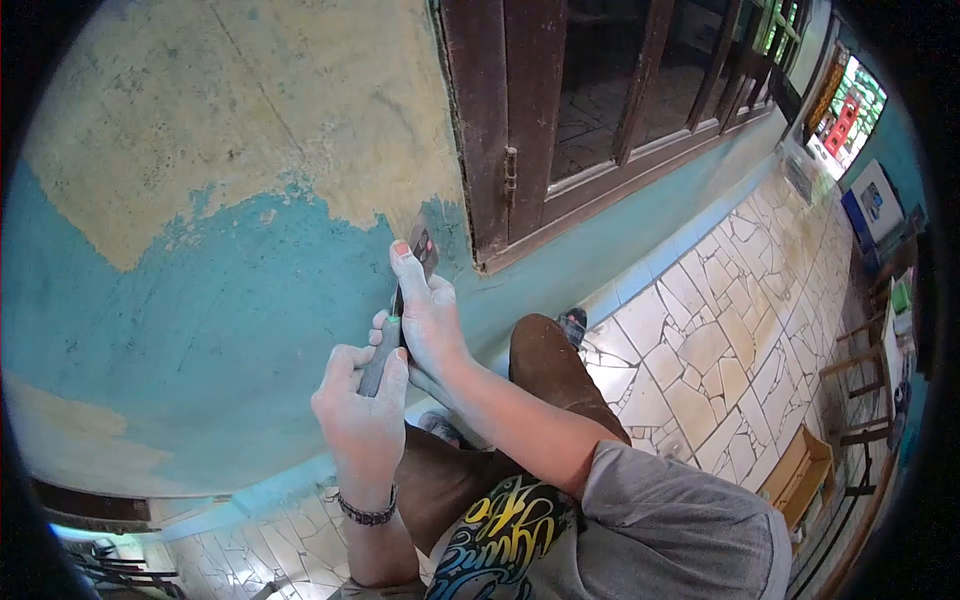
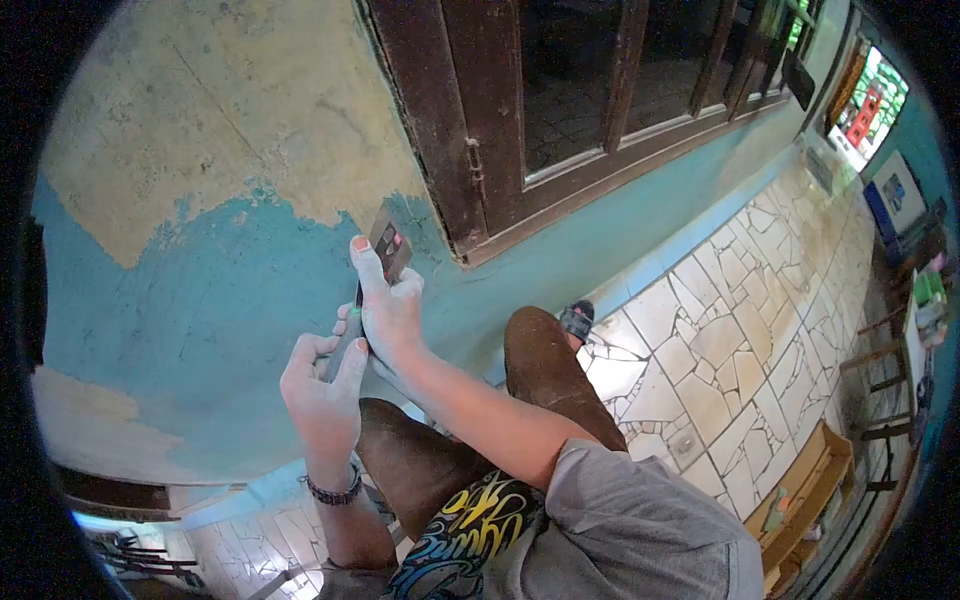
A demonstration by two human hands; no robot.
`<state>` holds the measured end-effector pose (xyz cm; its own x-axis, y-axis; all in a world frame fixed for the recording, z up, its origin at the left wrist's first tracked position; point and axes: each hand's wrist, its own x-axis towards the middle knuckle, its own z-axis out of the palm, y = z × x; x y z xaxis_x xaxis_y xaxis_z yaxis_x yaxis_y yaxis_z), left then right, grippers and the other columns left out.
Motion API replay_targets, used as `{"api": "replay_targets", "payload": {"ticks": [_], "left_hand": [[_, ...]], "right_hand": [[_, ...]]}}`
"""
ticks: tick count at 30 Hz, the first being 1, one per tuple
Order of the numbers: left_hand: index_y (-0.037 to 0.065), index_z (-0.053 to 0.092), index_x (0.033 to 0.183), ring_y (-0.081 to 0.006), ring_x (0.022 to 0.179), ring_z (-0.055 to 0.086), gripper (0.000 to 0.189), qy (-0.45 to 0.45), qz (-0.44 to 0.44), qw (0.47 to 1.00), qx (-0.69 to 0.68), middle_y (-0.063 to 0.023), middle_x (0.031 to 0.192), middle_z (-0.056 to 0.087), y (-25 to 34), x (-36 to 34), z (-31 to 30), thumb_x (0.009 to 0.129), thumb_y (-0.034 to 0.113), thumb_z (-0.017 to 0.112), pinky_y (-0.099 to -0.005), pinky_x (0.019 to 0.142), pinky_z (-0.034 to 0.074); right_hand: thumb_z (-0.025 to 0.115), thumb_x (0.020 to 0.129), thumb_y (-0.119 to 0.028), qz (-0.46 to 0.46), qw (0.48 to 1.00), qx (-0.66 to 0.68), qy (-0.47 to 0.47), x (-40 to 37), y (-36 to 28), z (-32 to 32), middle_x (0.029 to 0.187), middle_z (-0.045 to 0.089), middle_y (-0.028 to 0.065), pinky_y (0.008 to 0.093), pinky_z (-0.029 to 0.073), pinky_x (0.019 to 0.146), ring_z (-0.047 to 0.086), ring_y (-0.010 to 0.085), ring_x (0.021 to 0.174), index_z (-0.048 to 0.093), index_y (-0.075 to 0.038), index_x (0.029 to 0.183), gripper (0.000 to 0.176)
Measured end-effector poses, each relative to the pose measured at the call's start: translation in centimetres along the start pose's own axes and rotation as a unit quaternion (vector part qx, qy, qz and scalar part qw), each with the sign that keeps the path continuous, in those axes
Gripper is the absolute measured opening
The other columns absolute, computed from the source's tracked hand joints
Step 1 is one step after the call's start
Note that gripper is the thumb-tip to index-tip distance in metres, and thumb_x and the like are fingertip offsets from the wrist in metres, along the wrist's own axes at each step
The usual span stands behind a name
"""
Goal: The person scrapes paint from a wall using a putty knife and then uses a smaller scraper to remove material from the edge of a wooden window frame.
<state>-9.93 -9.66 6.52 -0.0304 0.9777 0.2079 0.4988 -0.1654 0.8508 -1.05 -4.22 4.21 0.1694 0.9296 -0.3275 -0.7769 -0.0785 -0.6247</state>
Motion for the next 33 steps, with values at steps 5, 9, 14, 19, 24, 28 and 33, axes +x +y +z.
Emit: {"api": "replay_targets", "payload": {"ticks": [5, 9, 14, 19, 24, 28, 33], "left_hand": [[-0.003, 0.055, 0.085, -0.0054, 0.075, 0.055, 0.013, 0.024, 0.034, 0.998, -0.042, -0.0037, 0.081, 0.062, -0.9, -0.6, 0.6, 0.083, -0.003, 0.068, -0.0225, 0.067, 0.048], [-0.003, 0.055, 0.084, -0.0057, 0.075, 0.055, 0.013, 0.024, 0.043, 0.994, -0.094, -0.0034, 0.08, 0.062, -1.1, -0.7, 0.8, 0.084, -0.002, 0.067, -0.022, 0.068, 0.048], [-0.003, 0.054, 0.084, -0.0042, 0.07, 0.053, 0.013, 0.019, 0.016, 0.999, -0.037, -0.0023, 0.077, 0.059, -0.6, -0.9, 0.4, 0.085, -0.002, 0.067, -0.0199, 0.063, 0.044], [-0.003, 0.054, 0.083, -0.0032, 0.068, 0.05, 0.015, 0.033, 0.022, 0.999, -0.016, -0.0001, 0.072, 0.055, 0.1, -1.1, 0.5, 0.085, 0.001, 0.068, -0.0184, 0.061, 0.041], [-0.003, 0.054, 0.083, -0.0043, 0.069, 0.051, 0.015, 0.041, 0.041, 0.993, -0.105, -0.0005, 0.072, 0.054, -1.6, -1.1, 1.2, 0.085, 0.002, 0.068, -0.0199, 0.062, 0.042], [-0.002, 0.054, 0.084, -0.0029, 0.07, 0.051, 0.014, 0.026, 0.03, 0.999, -0.022, 0.0002, 0.074, 0.055, 0.0, -1.2, 0.6, 0.085, 0.001, 0.068, -0.0172, 0.061, 0.04], [-0.001, 0.054, 0.083, -0.0026, 0.068, 0.049, 0.014, 0.053, 0.048, 0.997, -0.008, -0.0004, 0.074, 0.056, -0.9, -1.2, 0.4, 0.085, 0.002, 0.068, -0.0175, 0.061, 0.04]], "right_hand": [[0.062, 0.088, -0.054, 0.018, 1.0, -0.012, -0.021, 0.1, -0.3, -0.1, 0.062, 0.046, 0.003, 0.0285, 0.045, 0.041, 0.052, 0.0139, 0.047, 0.04, -0.009, 0.089, 0.05], [0.061, 0.088, -0.056, 0.003, 1.0, -0.022, 0.01, -0.1, -0.4, 0.3, 0.062, 0.047, 0.0033, 0.0292, 0.045, 0.041, 0.051, 0.0144, 0.046, 0.042, -0.008, 0.087, 0.052], [0.066, 0.086, -0.053, 0.0, 1.0, 0.001, 0.021, 0.2, 0.0, -0.2, 0.065, 0.045, 0.0035, 0.03, 0.044, 0.04, 0.051, 0.0148, 0.047, 0.043, -0.005, 0.086, 0.053], [0.069, 0.085, -0.05, 0.016, 1.0, 0.005, 0.0, 0.0, -0.3, 0.0, 0.066, 0.045, 0.0039, 0.0308, 0.045, 0.04, 0.051, 0.0146, 0.047, 0.043, -0.005, 0.087, 0.052], [0.069, 0.085, -0.05, 0.017, 1.0, 0.017, 0.001, -0.4, 0.2, -0.1, 0.065, 0.046, 0.0035, 0.0309, 0.044, 0.039, 0.051, 0.0145, 0.047, 0.041, -0.006, 0.087, 0.052], [0.07, 0.084, -0.049, 0.012, 1.0, 0.003, -0.008, 0.3, -0.9, -0.9, 0.067, 0.045, 0.0042, 0.0312, 0.044, 0.039, 0.051, 0.0146, 0.047, 0.041, -0.005, 0.089, 0.053], [0.063, 0.088, -0.054, 0.015, 1.0, 0.006, -0.008, 0.1, -0.3, 0.0, 0.062, 0.045, 0.0031, 0.0289, 0.044, 0.041, 0.05, 0.0136, 0.047, 0.042, -0.007, 0.086, 0.051]]}}
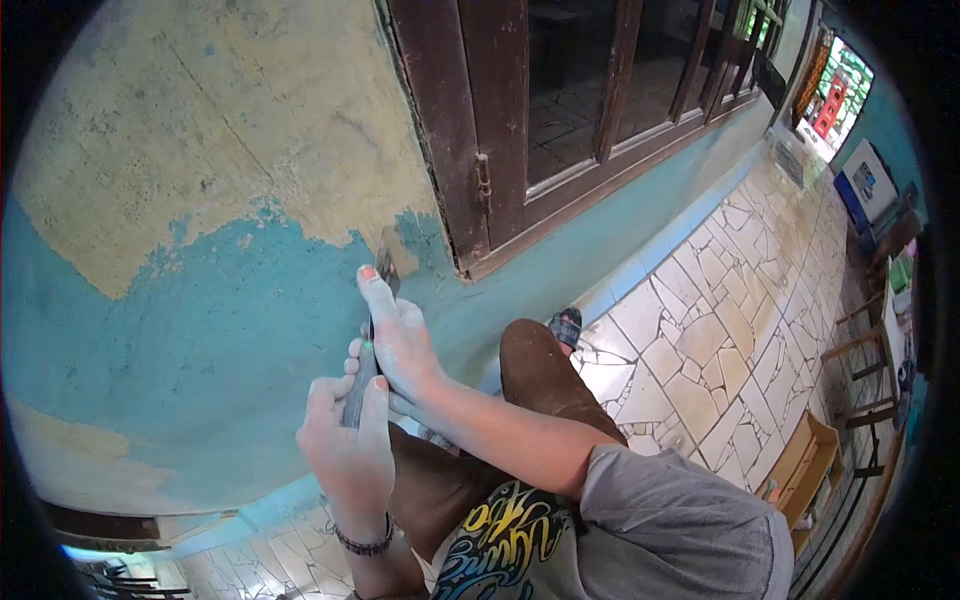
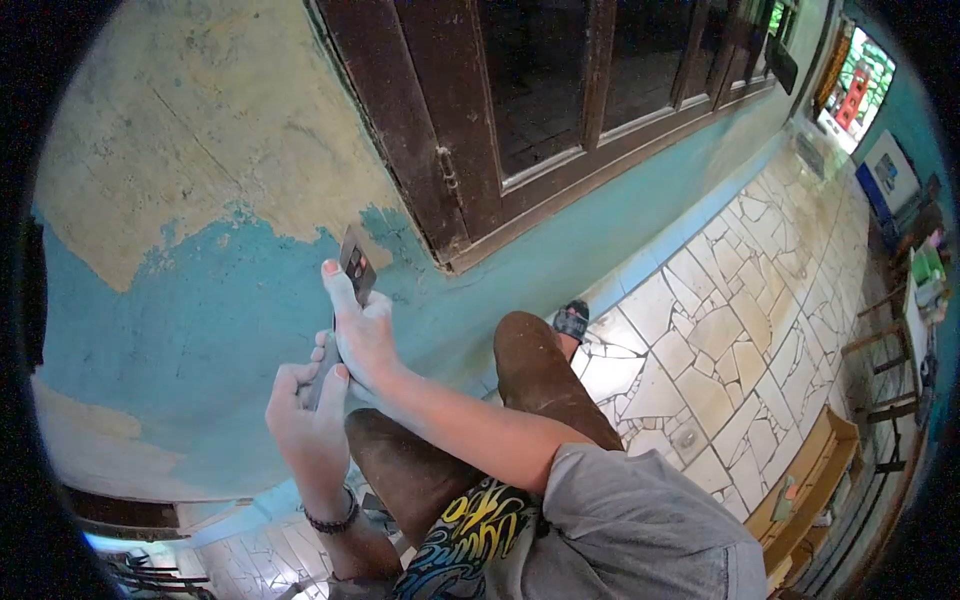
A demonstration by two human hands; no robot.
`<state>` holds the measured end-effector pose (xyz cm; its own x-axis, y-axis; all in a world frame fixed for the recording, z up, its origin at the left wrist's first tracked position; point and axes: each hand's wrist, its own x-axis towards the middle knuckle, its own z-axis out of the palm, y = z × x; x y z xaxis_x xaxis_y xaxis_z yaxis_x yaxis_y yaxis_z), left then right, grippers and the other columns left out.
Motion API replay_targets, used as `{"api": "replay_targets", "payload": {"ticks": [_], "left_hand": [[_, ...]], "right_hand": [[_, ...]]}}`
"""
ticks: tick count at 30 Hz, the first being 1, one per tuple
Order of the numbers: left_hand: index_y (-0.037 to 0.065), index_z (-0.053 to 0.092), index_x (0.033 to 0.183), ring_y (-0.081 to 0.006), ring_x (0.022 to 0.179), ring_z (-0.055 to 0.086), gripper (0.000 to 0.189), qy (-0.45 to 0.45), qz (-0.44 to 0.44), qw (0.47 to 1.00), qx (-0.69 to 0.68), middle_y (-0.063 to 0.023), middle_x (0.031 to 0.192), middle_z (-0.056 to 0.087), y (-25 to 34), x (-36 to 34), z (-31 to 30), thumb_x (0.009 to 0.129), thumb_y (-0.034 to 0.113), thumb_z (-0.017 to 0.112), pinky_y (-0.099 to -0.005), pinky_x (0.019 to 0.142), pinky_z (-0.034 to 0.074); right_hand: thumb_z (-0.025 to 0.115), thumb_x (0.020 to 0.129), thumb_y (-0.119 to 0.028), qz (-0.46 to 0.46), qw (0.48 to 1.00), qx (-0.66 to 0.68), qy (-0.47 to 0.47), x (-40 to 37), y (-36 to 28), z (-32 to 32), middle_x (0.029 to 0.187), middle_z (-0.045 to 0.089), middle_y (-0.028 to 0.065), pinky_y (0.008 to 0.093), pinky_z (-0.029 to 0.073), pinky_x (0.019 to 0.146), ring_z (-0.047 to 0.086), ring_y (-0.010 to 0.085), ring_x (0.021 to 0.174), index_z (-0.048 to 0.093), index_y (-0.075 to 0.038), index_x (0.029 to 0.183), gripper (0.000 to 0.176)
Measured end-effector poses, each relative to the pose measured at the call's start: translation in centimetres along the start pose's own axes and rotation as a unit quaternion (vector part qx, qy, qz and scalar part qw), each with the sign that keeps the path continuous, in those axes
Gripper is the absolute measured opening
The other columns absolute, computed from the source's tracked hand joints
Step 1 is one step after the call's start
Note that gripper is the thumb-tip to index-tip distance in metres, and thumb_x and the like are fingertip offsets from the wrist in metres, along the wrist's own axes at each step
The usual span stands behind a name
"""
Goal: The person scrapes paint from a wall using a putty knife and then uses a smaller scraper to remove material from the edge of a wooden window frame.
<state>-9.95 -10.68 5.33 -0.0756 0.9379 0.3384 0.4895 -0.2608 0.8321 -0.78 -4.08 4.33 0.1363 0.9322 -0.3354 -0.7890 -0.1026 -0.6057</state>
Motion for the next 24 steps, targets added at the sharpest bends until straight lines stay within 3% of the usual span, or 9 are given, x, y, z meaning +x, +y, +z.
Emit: {"api": "replay_targets", "payload": {"ticks": [3, 4, 7, 9, 11, 14, 18, 21, 24], "left_hand": [[-0.002, 0.052, 0.084, -0.0076, 0.061, 0.053, 0.019, -0.039, -0.057, 0.997, -0.031, -0.0159, 0.076, 0.066, 0.2, 0.9, 0.3, 0.083, 0.004, 0.07, -0.0271, 0.054, 0.043], [-0.002, 0.052, 0.084, -0.0078, 0.062, 0.053, 0.019, -0.032, -0.037, 0.999, -0.018, -0.015, 0.075, 0.066, 0.2, 0.9, 0.2, 0.083, 0.004, 0.07, -0.0271, 0.055, 0.043], [-0.003, 0.054, 0.086, -0.0069, 0.063, 0.051, 0.017, -0.013, 0.004, 1.0, 0.002, -0.0095, 0.075, 0.062, 0.6, 0.4, 0.0, 0.084, 0.004, 0.069, -0.0249, 0.057, 0.042], [-0.003, 0.056, 0.086, -0.0042, 0.066, 0.046, 0.014, -0.02, 0.027, 0.999, 0.003, -0.0022, 0.078, 0.057, 0.8, 0.4, 0.3, 0.085, 0.004, 0.068, -0.0204, 0.061, 0.041], [-0.003, 0.055, 0.086, -0.004, 0.068, 0.047, 0.014, -0.029, -0.009, 0.999, -0.009, -0.0027, 0.079, 0.057, 0.5, 0.6, 0.2, 0.085, 0.003, 0.068, -0.0204, 0.061, 0.041], [-0.003, 0.054, 0.086, -0.0042, 0.072, 0.051, 0.014, -0.024, -0.028, 0.999, -0.014, -0.0038, 0.082, 0.059, 0.4, -0.1, -0.2, 0.085, 0.001, 0.068, -0.0205, 0.063, 0.042], [-0.003, 0.053, 0.086, -0.0051, 0.076, 0.056, 0.014, -0.047, -0.069, 0.993, -0.079, -0.0058, 0.084, 0.062, -0.1, 0.6, 0.5, 0.085, -0.001, 0.067, -0.0206, 0.066, 0.045], [-0.002, 0.054, 0.083, -0.0064, 0.062, 0.05, 0.016, 0.006, 0.023, 0.999, -0.028, -0.0053, 0.068, 0.059, -0.9, 0.0, 0.4, 0.084, 0.003, 0.069, -0.0238, 0.058, 0.044], [-0.002, 0.053, 0.083, -0.0059, 0.062, 0.05, 0.016, -0.017, 0.019, 0.999, -0.021, -0.0052, 0.067, 0.059, -0.3, 0.4, 1.1, 0.084, 0.004, 0.068, -0.0239, 0.06, 0.046]], "right_hand": [[0.064, 0.087, -0.054, -0.009, 1.0, -0.002, 0.03, -0.2, -0.2, 0.2, 0.06, 0.044, 0.0027, 0.0291, 0.044, 0.04, 0.05, 0.0138, 0.047, 0.042, -0.006, 0.088, 0.052], [0.064, 0.087, -0.054, -0.021, 0.998, -0.008, 0.054, -0.1, -0.4, 0.5, 0.06, 0.044, 0.0024, 0.0292, 0.044, 0.04, 0.051, 0.0139, 0.047, 0.041, -0.006, 0.088, 0.053], [0.065, 0.086, -0.054, 0.031, 0.999, -0.004, -0.03, -0.6, -0.2, 0.3, 0.061, 0.045, 0.0035, 0.0294, 0.044, 0.04, 0.051, 0.014, 0.048, 0.039, -0.006, 0.091, 0.055], [0.065, 0.086, -0.054, 0.008, 1.0, -0.018, 0.02, -0.5, -1.3, 0.1, 0.061, 0.046, 0.0038, 0.0294, 0.045, 0.04, 0.052, 0.0139, 0.048, 0.041, -0.006, 0.089, 0.054], [0.066, 0.086, -0.053, -0.009, 0.999, 0.002, 0.052, -0.1, -0.6, 0.3, 0.062, 0.047, 0.0041, 0.0291, 0.045, 0.039, 0.052, 0.014, 0.047, 0.043, -0.006, 0.087, 0.052], [0.067, 0.086, -0.053, 0.016, 0.999, 0.012, -0.038, -0.5, 0.0, 0.0, 0.063, 0.047, 0.0038, 0.0287, 0.045, 0.039, 0.051, 0.014, 0.047, 0.043, -0.007, 0.087, 0.052], [0.067, 0.085, -0.053, -0.031, 0.999, -0.011, 0.006, 0.4, -0.1, -0.6, 0.064, 0.046, 0.003, 0.0284, 0.045, 0.039, 0.051, 0.0138, 0.047, 0.042, -0.007, 0.088, 0.053], [0.067, 0.085, -0.053, -0.019, 0.999, -0.01, 0.027, 0.0, 0.2, 0.0, 0.062, 0.045, 0.002, 0.0285, 0.044, 0.039, 0.051, 0.0134, 0.047, 0.042, -0.008, 0.087, 0.052], [0.066, 0.086, -0.053, -0.011, 1.0, -0.02, 0.0, -0.3, -0.3, -0.5, 0.061, 0.044, 0.0025, 0.0285, 0.043, 0.038, 0.05, 0.0132, 0.047, 0.041, -0.008, 0.088, 0.052]]}}
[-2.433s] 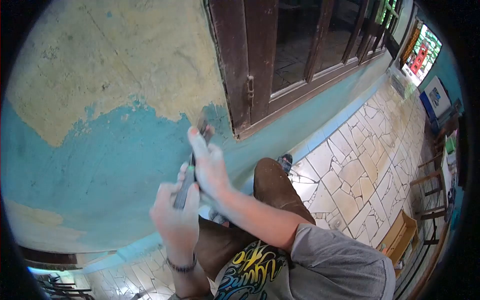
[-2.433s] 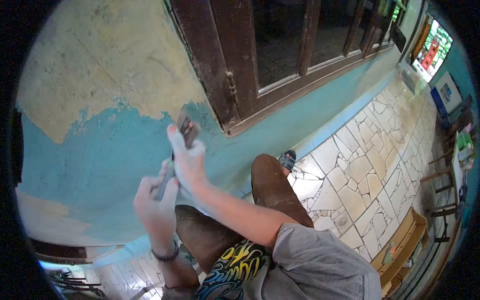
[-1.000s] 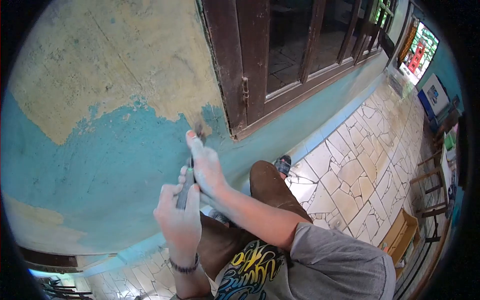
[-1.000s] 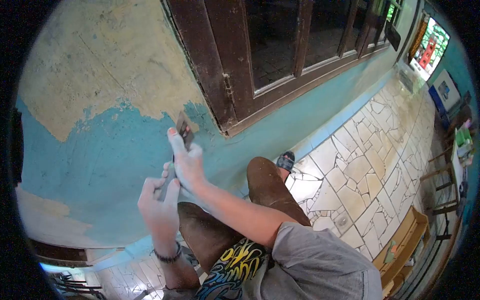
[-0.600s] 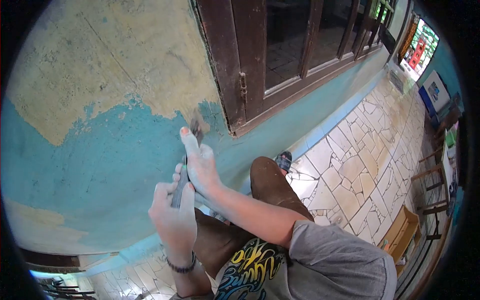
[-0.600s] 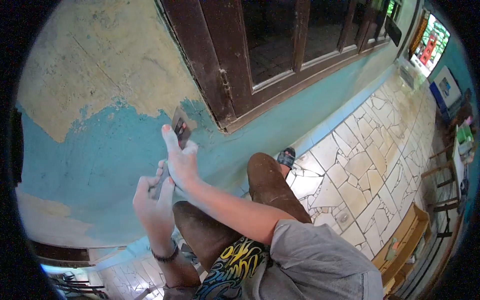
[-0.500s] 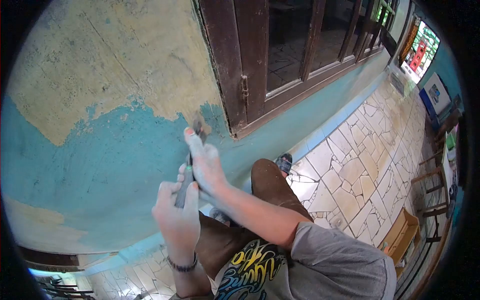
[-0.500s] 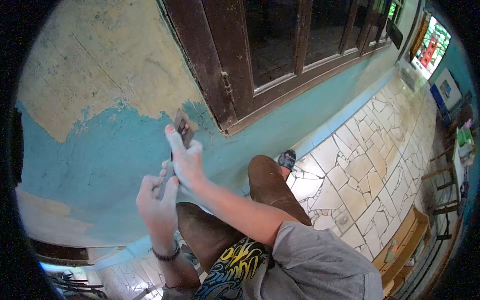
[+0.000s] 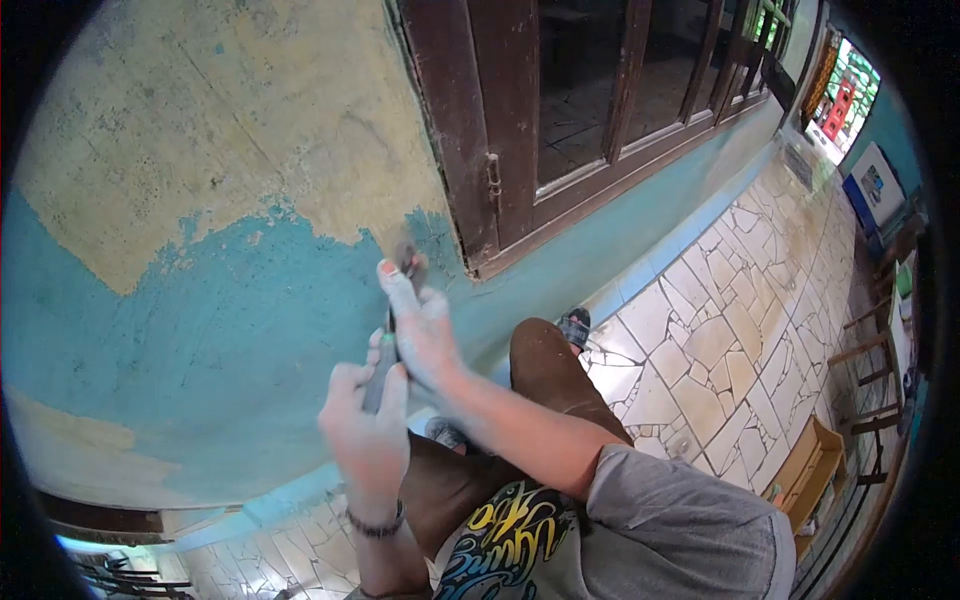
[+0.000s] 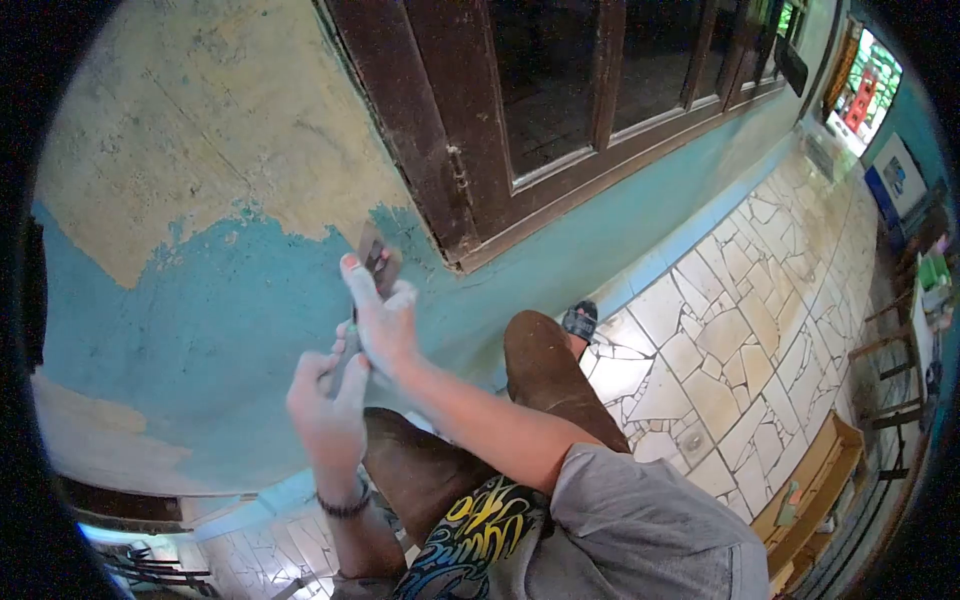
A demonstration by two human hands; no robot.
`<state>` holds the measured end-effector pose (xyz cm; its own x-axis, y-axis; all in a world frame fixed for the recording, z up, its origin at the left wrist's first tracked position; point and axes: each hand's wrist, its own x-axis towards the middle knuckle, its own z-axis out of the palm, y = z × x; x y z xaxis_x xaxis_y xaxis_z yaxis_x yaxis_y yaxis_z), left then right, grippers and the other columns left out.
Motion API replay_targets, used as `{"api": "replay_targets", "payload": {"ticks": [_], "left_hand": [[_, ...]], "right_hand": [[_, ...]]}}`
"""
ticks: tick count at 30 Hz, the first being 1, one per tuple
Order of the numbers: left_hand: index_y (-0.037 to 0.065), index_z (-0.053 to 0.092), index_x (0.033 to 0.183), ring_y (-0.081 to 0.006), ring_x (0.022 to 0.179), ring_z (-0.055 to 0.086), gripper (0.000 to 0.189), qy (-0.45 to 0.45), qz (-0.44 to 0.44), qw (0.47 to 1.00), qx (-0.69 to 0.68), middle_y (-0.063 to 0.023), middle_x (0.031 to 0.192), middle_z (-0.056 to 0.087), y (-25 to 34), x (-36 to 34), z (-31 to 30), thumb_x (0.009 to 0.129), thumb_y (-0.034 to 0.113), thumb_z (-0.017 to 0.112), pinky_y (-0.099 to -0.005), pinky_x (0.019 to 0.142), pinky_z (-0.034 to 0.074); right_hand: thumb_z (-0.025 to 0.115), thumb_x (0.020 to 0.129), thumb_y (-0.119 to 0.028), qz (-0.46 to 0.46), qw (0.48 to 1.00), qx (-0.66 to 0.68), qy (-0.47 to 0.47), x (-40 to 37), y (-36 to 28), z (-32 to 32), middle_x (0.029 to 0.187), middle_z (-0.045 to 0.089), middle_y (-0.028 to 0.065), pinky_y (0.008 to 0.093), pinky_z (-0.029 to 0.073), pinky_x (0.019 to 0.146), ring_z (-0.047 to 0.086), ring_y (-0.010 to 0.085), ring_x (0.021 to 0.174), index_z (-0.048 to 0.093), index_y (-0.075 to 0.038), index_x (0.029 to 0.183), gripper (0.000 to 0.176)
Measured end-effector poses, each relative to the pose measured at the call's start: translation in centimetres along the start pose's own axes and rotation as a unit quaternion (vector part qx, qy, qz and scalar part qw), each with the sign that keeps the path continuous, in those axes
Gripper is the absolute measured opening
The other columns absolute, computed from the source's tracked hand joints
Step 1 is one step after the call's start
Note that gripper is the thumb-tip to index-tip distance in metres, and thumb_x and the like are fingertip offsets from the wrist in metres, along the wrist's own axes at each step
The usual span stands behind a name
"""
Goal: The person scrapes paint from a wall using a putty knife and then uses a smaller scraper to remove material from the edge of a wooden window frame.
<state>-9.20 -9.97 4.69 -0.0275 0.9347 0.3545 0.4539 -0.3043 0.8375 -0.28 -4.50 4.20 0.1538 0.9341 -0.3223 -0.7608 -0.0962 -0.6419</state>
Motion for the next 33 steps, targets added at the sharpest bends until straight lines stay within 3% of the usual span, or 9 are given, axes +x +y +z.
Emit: {"api": "replay_targets", "payload": {"ticks": [3, 6, 9, 12, 15, 18, 20, 25, 33], "left_hand": [[-0.002, 0.054, 0.084, -0.0053, 0.06, 0.05, 0.016, 0.01, -0.019, 0.999, -0.046, -0.0055, 0.066, 0.059, -0.6, -0.2, 0.4, 0.084, 0.004, 0.068, -0.0239, 0.057, 0.044], [-0.004, 0.053, 0.085, -0.0066, 0.078, 0.06, 0.014, -0.011, -0.081, 0.996, -0.021, -0.0093, 0.087, 0.064, 1.8, -0.5, -0.9, 0.085, -0.002, 0.066, -0.0215, 0.07, 0.048], [-0.002, 0.054, 0.084, -0.0056, 0.06, 0.051, 0.016, -0.017, -0.056, 0.998, -0.022, -0.0063, 0.066, 0.061, 0.5, 0.3, -0.7, 0.084, 0.003, 0.069, -0.0234, 0.057, 0.044], [-0.003, 0.054, 0.084, -0.006, 0.062, 0.053, 0.015, -0.004, -0.037, 0.999, -0.039, -0.0075, 0.067, 0.063, -0.4, -0.2, -1.3, 0.083, 0.002, 0.069, -0.0234, 0.061, 0.046], [-0.004, 0.053, 0.086, -0.0072, 0.084, 0.06, 0.013, -0.027, -0.054, 0.992, -0.109, -0.0144, 0.096, 0.066, -2.0, 0.1, 0.2, 0.085, -0.003, 0.066, -0.0211, 0.07, 0.048], [-0.004, 0.053, 0.086, -0.0084, 0.087, 0.06, 0.013, -0.026, -0.062, 0.99, -0.125, -0.0152, 0.097, 0.066, -1.0, -0.3, -0.3, 0.085, -0.003, 0.066, -0.0217, 0.072, 0.048], [-0.004, 0.053, 0.087, -0.0083, 0.086, 0.06, 0.013, -0.024, -0.058, 0.996, -0.067, -0.0152, 0.097, 0.067, -0.3, -0.3, -0.2, 0.085, -0.003, 0.066, -0.0216, 0.072, 0.048], [-0.004, 0.053, 0.086, -0.0084, 0.08, 0.06, 0.014, -0.035, -0.084, 0.995, -0.037, -0.016, 0.099, 0.067, -0.8, -0.6, -0.6, 0.085, -0.002, 0.067, -0.0225, 0.069, 0.048], [-0.004, 0.055, 0.086, -0.0083, 0.079, 0.06, 0.012, -0.007, -0.04, 0.996, -0.075, -0.0165, 0.099, 0.068, 0.6, -0.6, -0.4, 0.085, 0.0, 0.066, -0.0233, 0.067, 0.048]], "right_hand": [[0.064, 0.087, -0.054, -0.039, 0.999, -0.008, 0.014, 0.7, 0.3, -0.2, 0.061, 0.044, 0.0037, 0.0293, 0.043, 0.039, 0.049, 0.0136, 0.046, 0.04, -0.009, 0.088, 0.051], [0.07, 0.084, -0.049, 0.045, 0.998, 0.034, -0.002, -0.3, -0.3, 0.3, 0.066, 0.046, 0.0041, 0.0311, 0.044, 0.039, 0.052, 0.0154, 0.047, 0.046, -0.005, 0.083, 0.051], [0.066, 0.085, -0.053, -0.011, 0.999, 0.03, 0.038, 0.6, 0.4, 0.5, 0.063, 0.043, 0.0031, 0.0301, 0.044, 0.04, 0.05, 0.0145, 0.046, 0.042, -0.007, 0.085, 0.052], [0.065, 0.087, -0.053, -0.019, 0.999, 0.011, 0.027, 0.4, 0.7, 0.8, 0.061, 0.041, 0.0018, 0.0293, 0.044, 0.04, 0.049, 0.0137, 0.046, 0.041, -0.007, 0.086, 0.052], [0.066, 0.086, -0.052, -0.031, 0.999, 0.004, 0.018, 0.6, 1.1, -0.2, 0.063, 0.044, 0.0029, 0.0299, 0.044, 0.04, 0.05, 0.0141, 0.047, 0.043, -0.006, 0.087, 0.051], [0.07, 0.084, -0.049, -0.009, 0.999, 0.005, 0.031, 0.3, 1.0, -0.1, 0.067, 0.047, 0.0045, 0.031, 0.044, 0.039, 0.052, 0.0156, 0.047, 0.047, -0.004, 0.088, 0.051], [0.07, 0.084, -0.048, 0.026, 1.0, 0.012, -0.007, 0.1, 0.5, 0.0, 0.065, 0.046, 0.004, 0.0309, 0.043, 0.038, 0.052, 0.0154, 0.047, 0.047, -0.004, 0.085, 0.049], [0.071, 0.083, -0.05, -0.051, 0.998, -0.002, 0.035, 1.0, 1.1, -0.3, 0.069, 0.046, 0.0059, 0.031, 0.042, 0.038, 0.051, 0.0158, 0.046, 0.042, -0.001, 0.092, 0.057], [0.071, 0.083, -0.049, 0.02, 1.0, 0.004, 0.019, -0.1, 0.5, 0.0, 0.068, 0.047, 0.0063, 0.0314, 0.043, 0.038, 0.051, 0.0162, 0.046, 0.043, -0.003, 0.089, 0.054]]}}
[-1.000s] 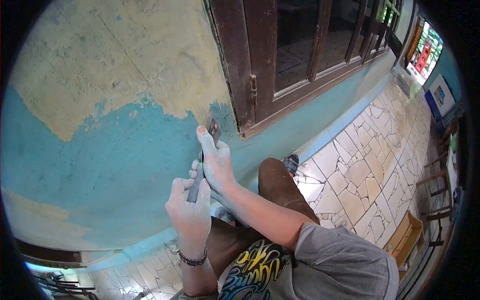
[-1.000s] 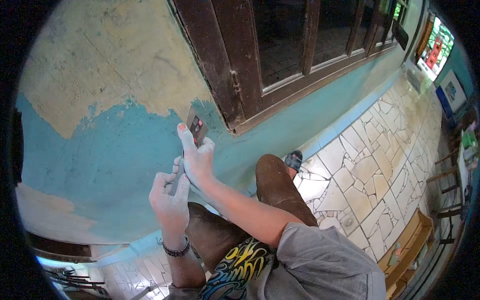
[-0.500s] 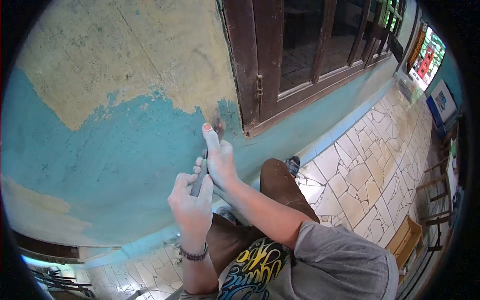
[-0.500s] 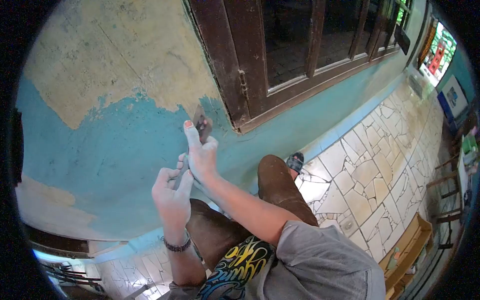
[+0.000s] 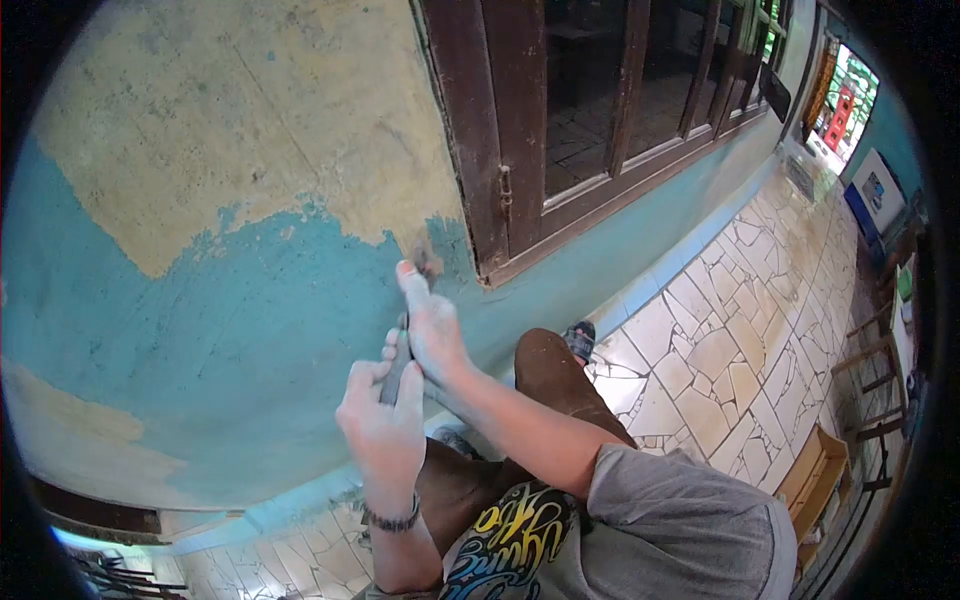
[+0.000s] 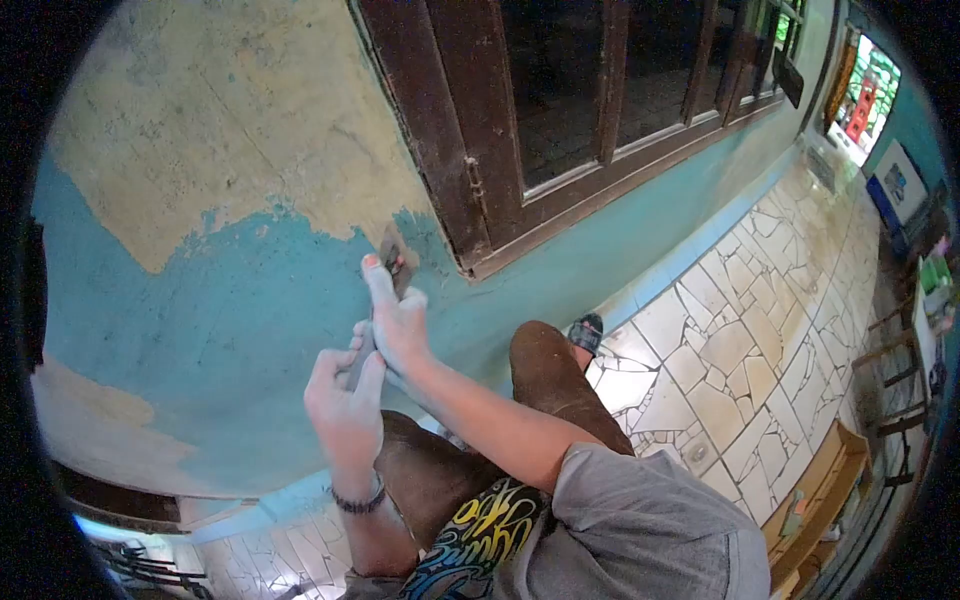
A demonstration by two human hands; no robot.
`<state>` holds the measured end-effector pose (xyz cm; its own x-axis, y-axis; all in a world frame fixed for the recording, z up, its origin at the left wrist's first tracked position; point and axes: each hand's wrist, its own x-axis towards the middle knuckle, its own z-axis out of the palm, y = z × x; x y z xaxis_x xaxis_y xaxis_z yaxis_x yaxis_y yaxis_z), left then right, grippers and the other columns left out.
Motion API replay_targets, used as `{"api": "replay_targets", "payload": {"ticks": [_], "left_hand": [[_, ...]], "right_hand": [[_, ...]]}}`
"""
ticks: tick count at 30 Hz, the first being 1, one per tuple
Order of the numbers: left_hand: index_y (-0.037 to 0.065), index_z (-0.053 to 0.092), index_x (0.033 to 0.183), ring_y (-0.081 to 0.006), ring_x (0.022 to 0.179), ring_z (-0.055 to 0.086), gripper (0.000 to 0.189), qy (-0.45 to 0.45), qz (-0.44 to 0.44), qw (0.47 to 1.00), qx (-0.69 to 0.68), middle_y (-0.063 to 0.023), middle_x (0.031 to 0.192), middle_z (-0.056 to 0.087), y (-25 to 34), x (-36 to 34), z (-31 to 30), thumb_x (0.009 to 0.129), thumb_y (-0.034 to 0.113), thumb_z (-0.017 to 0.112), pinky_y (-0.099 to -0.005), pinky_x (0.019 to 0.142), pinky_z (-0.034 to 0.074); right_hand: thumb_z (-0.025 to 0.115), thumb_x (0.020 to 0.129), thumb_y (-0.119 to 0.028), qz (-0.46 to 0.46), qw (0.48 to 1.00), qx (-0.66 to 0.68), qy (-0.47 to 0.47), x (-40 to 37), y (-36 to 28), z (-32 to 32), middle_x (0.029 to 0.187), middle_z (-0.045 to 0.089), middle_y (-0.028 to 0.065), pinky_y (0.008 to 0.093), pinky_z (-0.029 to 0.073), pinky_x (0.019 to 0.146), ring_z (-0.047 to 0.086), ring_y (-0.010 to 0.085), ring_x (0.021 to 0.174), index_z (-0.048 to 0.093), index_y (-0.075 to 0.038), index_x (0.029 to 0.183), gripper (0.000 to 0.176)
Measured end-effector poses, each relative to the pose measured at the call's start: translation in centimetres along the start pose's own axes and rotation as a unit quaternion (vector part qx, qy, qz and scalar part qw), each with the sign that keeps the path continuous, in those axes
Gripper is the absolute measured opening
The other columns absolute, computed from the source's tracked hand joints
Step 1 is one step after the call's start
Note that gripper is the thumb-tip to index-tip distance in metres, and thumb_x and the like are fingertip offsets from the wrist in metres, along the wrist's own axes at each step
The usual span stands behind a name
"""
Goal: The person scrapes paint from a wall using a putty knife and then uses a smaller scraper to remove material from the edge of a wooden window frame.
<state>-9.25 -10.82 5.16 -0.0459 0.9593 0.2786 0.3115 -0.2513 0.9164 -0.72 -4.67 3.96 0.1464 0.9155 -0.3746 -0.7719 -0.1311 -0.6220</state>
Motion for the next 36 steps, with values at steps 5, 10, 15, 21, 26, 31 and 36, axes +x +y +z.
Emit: {"api": "replay_targets", "payload": {"ticks": [5, 10, 15, 21, 26, 31, 36], "left_hand": [[-0.004, 0.055, 0.086, -0.0068, 0.079, 0.06, 0.012, -0.01, -0.012, 1.0, 0.02, -0.0148, 0.098, 0.068, -0.2, 0.6, 0.3, 0.086, 0.0, 0.066, -0.0232, 0.067, 0.048], [-0.004, 0.054, 0.085, -0.0075, 0.08, 0.06, 0.011, 0.003, -0.006, 1.0, 0.006, -0.0143, 0.098, 0.068, 0.8, 0.2, -0.1, 0.086, -0.001, 0.065, -0.0231, 0.068, 0.049], [-0.004, 0.054, 0.087, -0.0087, 0.083, 0.06, 0.011, -0.009, 0.0, 0.996, 0.087, -0.0143, 0.097, 0.067, 1.6, 0.5, -0.8, 0.086, -0.001, 0.065, -0.0232, 0.071, 0.049], [-0.005, 0.056, 0.084, -0.007, 0.082, 0.059, 0.01, 0.009, 0.013, 0.998, -0.052, -0.0156, 0.098, 0.068, 0.2, 0.8, 0.3, 0.085, -0.002, 0.066, -0.024, 0.071, 0.049], [-0.005, 0.056, 0.084, -0.0083, 0.083, 0.061, 0.014, -0.007, -0.027, 0.998, 0.049, -0.0163, 0.098, 0.068, 1.2, 0.8, -0.1, 0.083, 0.001, 0.069, -0.0238, 0.072, 0.049], [-0.006, 0.057, 0.083, -0.014, 0.086, 0.065, 0.014, 0.016, 0.046, 0.997, 0.052, -0.02, 0.101, 0.069, 0.5, 1.3, 0.1, 0.082, 0.001, 0.07, -0.0281, 0.074, 0.052], [-0.006, 0.057, 0.085, -0.0155, 0.099, 0.063, 0.014, -0.021, -0.034, 0.999, 0.032, -0.0187, 0.104, 0.067, 1.2, 1.8, -0.9, 0.083, -0.001, 0.069, -0.0255, 0.075, 0.05]], "right_hand": [[0.068, 0.084, -0.052, -0.034, 0.999, -0.022, 0.01, 0.1, -1.4, 0.4, 0.063, 0.046, 0.0054, 0.0317, 0.043, 0.039, 0.051, 0.0164, 0.046, 0.044, -0.005, 0.084, 0.053], [0.064, 0.086, -0.055, -0.029, 0.999, -0.028, 0.007, -0.1, -1.8, 0.8, 0.061, 0.044, 0.0032, 0.031, 0.044, 0.042, 0.05, 0.0156, 0.047, 0.041, -0.009, 0.073, 0.053], [0.064, 0.086, -0.055, -0.032, 0.999, -0.035, -0.001, -1.0, -1.1, 1.3, 0.063, 0.045, 0.0037, 0.0311, 0.044, 0.042, 0.051, 0.0154, 0.048, 0.041, -0.009, 0.073, 0.053], [0.069, 0.082, -0.053, -0.03, 0.999, 0.01, 0.014, 0.5, -0.5, 0.8, 0.068, 0.048, 0.0063, 0.0322, 0.045, 0.04, 0.053, 0.0171, 0.049, 0.042, -0.004, 0.082, 0.056], [0.071, 0.082, -0.051, -0.043, 0.999, 0.005, 0.001, 0.2, -1.7, 0.2, 0.072, 0.049, 0.0089, 0.0332, 0.047, 0.041, 0.053, 0.0178, 0.049, 0.044, 0.0, 0.088, 0.058], [0.071, 0.082, -0.05, -0.016, 0.999, 0.025, -0.026, 0.8, -1.4, 0.3, 0.076, 0.048, 0.0098, 0.033, 0.048, 0.042, 0.055, 0.0183, 0.054, 0.04, 0.002, 0.1, 0.064], [0.071, 0.081, -0.052, -0.02, 1.0, 0.024, 0.004, 0.5, -0.9, 0.8, 0.085, 0.048, 0.0133, 0.034, 0.049, 0.044, 0.056, 0.0202, 0.057, 0.034, 0.005, 0.107, 0.072]]}}
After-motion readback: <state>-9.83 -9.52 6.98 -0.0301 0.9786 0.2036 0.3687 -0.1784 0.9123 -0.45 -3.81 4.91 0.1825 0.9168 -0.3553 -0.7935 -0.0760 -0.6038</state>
